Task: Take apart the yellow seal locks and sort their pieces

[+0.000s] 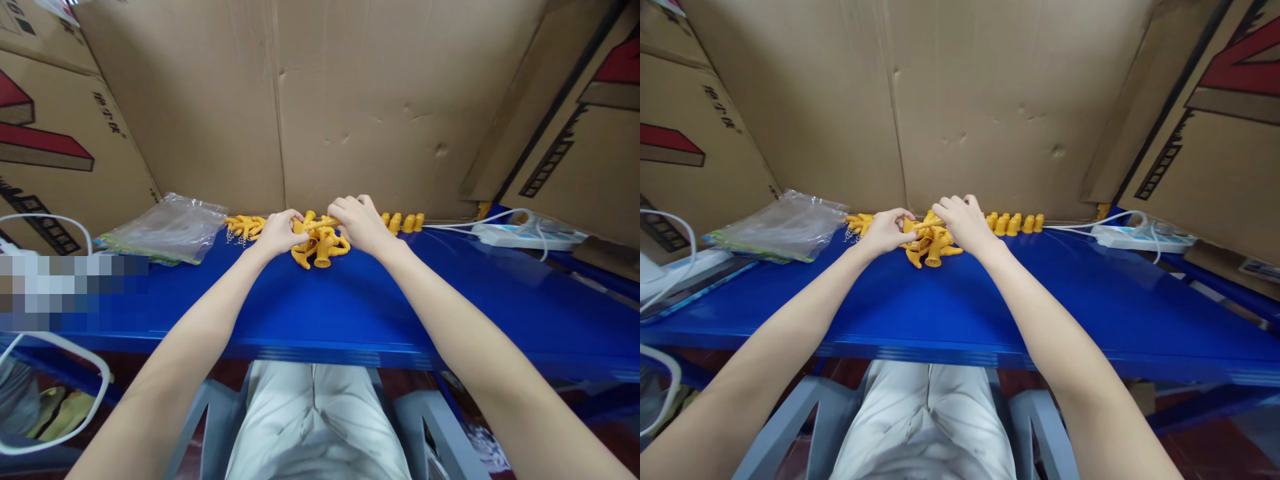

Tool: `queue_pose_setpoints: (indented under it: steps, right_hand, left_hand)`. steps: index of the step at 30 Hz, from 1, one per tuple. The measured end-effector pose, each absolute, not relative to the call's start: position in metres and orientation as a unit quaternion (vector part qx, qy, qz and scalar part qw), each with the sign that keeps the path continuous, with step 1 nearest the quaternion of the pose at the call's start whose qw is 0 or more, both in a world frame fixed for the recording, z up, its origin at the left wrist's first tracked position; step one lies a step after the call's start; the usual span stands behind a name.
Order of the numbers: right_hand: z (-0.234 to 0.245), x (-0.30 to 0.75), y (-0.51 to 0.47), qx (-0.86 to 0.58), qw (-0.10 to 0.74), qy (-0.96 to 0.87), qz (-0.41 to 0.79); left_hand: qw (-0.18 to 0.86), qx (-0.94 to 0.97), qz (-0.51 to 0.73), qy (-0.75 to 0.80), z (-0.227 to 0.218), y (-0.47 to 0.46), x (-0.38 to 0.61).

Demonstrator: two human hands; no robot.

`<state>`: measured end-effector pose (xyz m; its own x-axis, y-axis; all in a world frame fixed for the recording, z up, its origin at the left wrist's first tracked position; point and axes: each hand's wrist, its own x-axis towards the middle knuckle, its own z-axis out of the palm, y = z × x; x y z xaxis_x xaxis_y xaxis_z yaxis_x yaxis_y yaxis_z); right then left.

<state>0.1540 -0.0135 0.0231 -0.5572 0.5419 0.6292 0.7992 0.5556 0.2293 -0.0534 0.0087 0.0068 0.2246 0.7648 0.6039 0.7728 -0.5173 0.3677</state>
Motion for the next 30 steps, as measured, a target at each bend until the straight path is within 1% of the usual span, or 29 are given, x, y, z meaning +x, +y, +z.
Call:
queue_pose_setpoints:
  steps: [3,8,10,12,18,22,27,30]
  right_hand:
    - [0.023,0.154,-0.014,-0.414,0.247,-0.847,-0.223]
    - [0.020,0.156,-0.009,-0.452,0.194,-0.860,-0.135]
    - [0.020,0.156,-0.008,-0.453,0.184,-0.863,-0.128]
    - [0.020,0.156,-0.008,-0.447,0.195,-0.861,-0.142]
    - [0.019,0.164,-0.002,-0.452,0.286,-0.817,-0.215]
    - [0.017,0.184,0.016,-0.485,0.379,-0.753,-0.234]
    - [0.006,0.235,0.052,-0.544,0.528,-0.621,-0.200]
    - [-0.010,0.268,0.068,-0.608,0.582,-0.519,-0.150]
  left_hand:
    - [0.025,-0.784,-0.385,-0.487,0.008,0.005,-0.054]
    - [0.074,-0.788,-0.366,-0.490,0.011,-0.003,-0.051]
    - [0.078,-0.792,-0.351,-0.493,0.011,-0.004,-0.050]
    - [0.077,-0.794,-0.343,-0.497,0.010,-0.003,-0.051]
    - [0.075,-0.785,-0.339,-0.512,0.010,0.000,-0.058]
    - [0.092,-0.765,-0.326,-0.548,0.011,0.003,-0.063]
    - [0.092,-0.720,-0.340,-0.598,0.005,0.021,-0.077]
    - [0.091,-0.682,-0.355,-0.632,-0.001,0.031,-0.089]
